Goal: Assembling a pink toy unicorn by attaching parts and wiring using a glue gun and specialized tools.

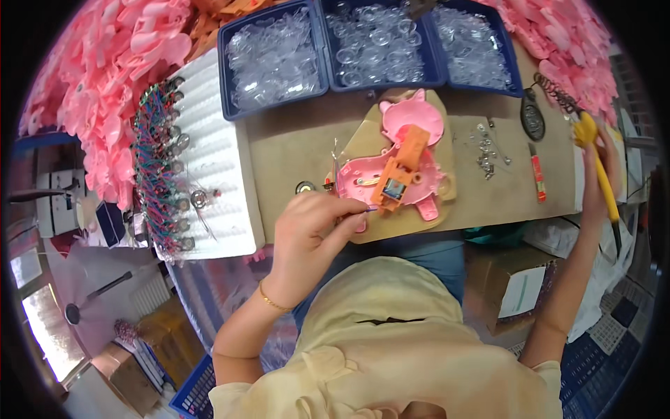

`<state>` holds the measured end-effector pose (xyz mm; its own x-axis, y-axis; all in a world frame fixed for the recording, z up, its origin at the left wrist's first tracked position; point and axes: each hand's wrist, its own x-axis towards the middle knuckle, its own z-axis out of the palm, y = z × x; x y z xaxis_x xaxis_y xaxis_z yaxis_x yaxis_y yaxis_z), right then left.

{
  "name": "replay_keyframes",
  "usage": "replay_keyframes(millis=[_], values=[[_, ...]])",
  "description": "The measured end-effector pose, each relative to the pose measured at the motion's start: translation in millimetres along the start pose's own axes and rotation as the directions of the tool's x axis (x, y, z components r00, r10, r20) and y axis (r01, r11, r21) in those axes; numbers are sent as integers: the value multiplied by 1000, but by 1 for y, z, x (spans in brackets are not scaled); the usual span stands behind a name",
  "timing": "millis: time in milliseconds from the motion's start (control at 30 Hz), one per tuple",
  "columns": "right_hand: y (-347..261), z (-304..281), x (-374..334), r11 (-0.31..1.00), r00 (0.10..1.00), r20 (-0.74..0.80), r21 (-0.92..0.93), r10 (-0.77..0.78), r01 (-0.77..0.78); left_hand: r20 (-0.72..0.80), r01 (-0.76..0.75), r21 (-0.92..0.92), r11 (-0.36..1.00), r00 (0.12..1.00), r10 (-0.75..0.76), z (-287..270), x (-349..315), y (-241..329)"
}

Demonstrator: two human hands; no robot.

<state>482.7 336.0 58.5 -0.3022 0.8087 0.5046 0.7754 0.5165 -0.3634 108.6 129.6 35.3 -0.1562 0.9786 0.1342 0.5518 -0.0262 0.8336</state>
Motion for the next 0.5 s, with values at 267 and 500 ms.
replay_keyframes(millis=[267, 500], values=[[-78, -16, -85, 752, 861, -260, 631, 438, -192, -56, -111, 219, 969, 990, 126, 21, -17, -10], [-131, 7, -105, 605, 911, 52, 732, 409, -313, -85, -83, 237, 968, 991, 106, 23, -23, -10]])
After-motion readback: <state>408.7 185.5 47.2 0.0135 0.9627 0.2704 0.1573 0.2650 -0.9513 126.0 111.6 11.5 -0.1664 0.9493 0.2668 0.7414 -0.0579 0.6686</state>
